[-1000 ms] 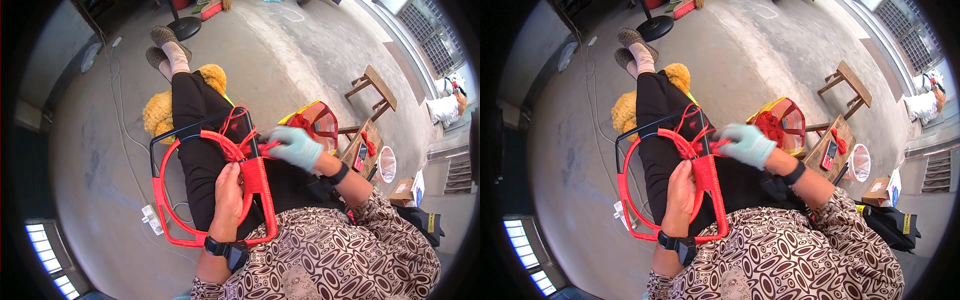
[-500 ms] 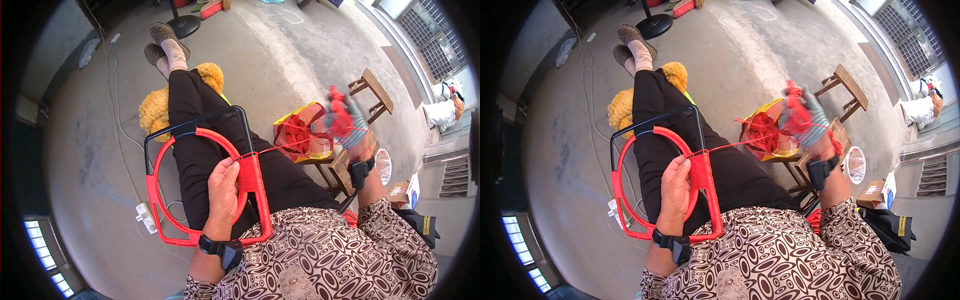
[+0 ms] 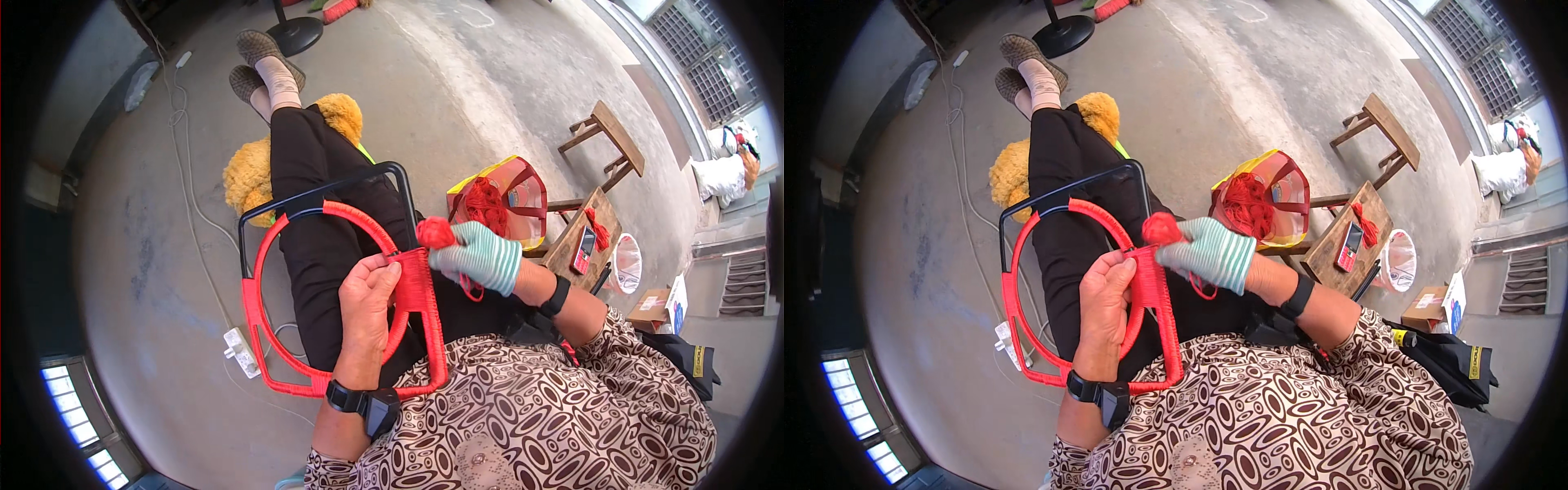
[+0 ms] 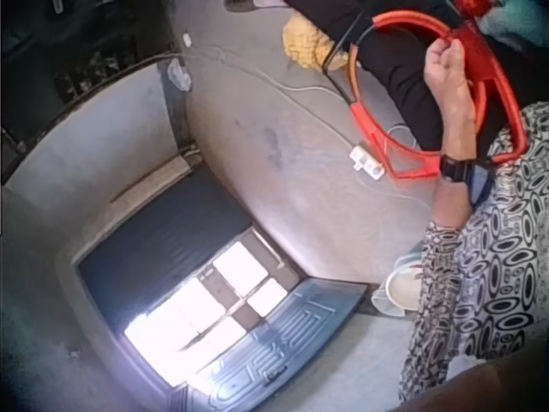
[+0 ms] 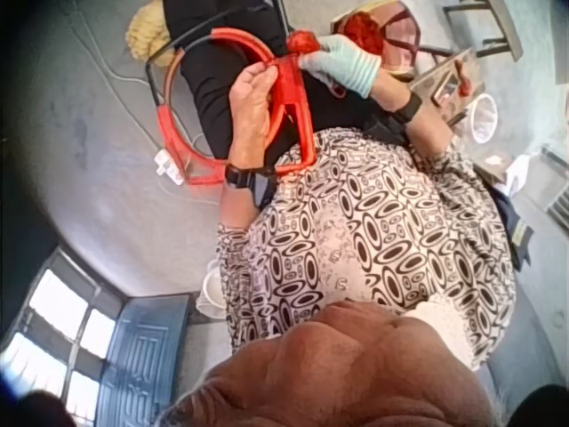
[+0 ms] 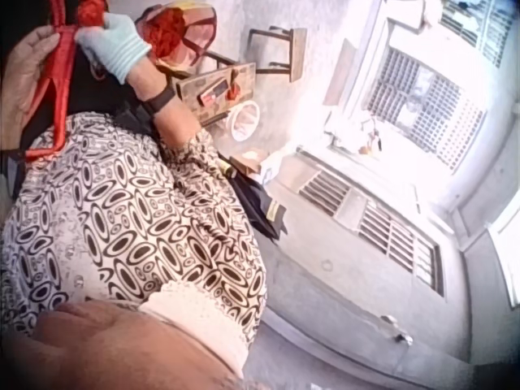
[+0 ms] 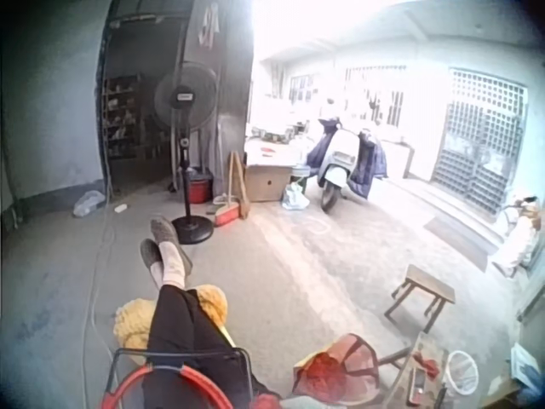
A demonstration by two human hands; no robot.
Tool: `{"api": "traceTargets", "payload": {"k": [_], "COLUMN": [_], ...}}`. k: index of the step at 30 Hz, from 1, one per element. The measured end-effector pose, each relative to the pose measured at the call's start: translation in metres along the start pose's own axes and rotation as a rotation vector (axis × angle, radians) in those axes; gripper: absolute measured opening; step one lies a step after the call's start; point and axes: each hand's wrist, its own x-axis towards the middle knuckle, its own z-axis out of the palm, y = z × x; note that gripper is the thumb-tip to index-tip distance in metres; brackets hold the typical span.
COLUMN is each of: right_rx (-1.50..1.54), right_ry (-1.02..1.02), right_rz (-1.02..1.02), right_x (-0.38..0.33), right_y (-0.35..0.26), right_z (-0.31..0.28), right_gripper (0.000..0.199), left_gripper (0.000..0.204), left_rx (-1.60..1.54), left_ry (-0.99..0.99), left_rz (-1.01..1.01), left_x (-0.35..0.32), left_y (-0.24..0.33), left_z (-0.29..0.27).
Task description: Weaving red rope around a black and red frame.
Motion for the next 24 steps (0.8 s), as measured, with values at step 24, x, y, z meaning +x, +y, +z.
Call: {"api": "traceTargets", "payload": {"k": [24], "right_rx": [-0.421], "right_ry": [-0.127], "right_rz": [-0.032], "right_x": [-0.026], "right_y": [0.039], "right_z": [-0.072], "right_gripper": [0.051], "left_gripper": [0.016], "left_rx": [0.091], "left_ry": [-0.067], "left_rz": [0.055], "left_x": [-0.003], "left_y": [0.0], "left_z": [0.001]}}
